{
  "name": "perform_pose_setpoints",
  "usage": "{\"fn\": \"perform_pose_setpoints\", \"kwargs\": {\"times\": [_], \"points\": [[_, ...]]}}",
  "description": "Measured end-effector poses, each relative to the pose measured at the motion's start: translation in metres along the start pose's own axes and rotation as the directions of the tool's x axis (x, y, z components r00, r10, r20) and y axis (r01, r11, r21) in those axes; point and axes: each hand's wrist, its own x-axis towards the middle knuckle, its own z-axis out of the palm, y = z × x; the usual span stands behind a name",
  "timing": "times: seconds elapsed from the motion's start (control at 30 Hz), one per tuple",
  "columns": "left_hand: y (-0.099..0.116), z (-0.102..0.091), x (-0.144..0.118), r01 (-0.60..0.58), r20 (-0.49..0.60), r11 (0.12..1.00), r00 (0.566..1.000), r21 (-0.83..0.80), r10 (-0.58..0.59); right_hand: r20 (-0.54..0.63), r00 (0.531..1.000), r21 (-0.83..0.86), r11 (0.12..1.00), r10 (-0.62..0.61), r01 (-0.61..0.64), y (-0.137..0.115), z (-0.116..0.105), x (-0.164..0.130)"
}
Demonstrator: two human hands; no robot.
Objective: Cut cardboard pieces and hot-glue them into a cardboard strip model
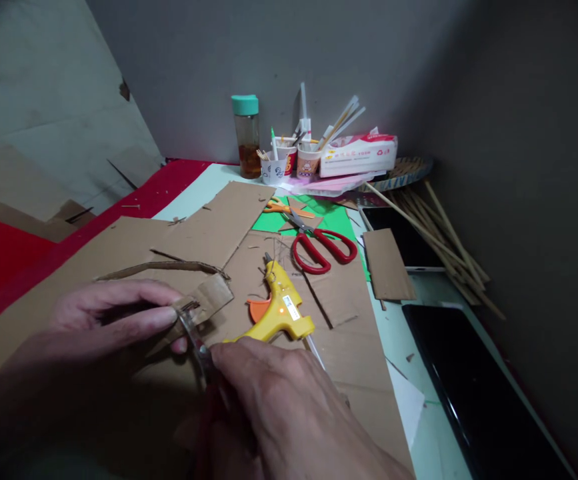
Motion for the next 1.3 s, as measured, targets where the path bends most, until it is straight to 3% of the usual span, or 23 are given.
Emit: {"fn": "perform_pose_setpoints", "kwargs": {"times": [0.27, 0.5, 0.73, 0.9, 1.07, 1.3], "points": [[0.002, 0.001, 0.001, 0.049, -0.01, 0.998, 0.999, -0.03, -0.049, -0.082, 0.994, -0.026, 0.997, -0.069, 0.067, 0.005, 0.006, 0.0], [-0.002, 0.004, -0.001, 0.08, -0.017, 0.993, 0.997, -0.088, -0.082, -0.018, 0.998, -0.06, 0.996, -0.06, 0.058, 0.004, 0.005, -0.004], [-0.004, 0.001, -0.001, 0.148, 0.051, 0.961, 0.989, -0.233, -0.14, 0.057, 0.997, 0.077, 0.996, -0.047, 0.042, 0.009, 0.008, -0.001], [-0.001, 0.003, -0.001, 0.101, -0.017, 0.968, 0.994, -0.23, -0.108, -0.023, 1.0, 0.084, 0.996, -0.015, 0.017, 0.009, 0.011, 0.002], [0.002, 0.004, -0.001, 0.018, -0.1, 0.995, 0.995, -0.093, -0.027, -0.042, 0.999, 0.098, 0.995, -0.028, 0.032, 0.005, 0.007, 0.001], [-0.001, 0.001, 0.0, 0.046, -0.079, 0.991, 0.995, -0.126, -0.056, -0.019, 0.999, 0.049, 0.998, -0.038, 0.039, 0.003, 0.001, -0.002]]}}
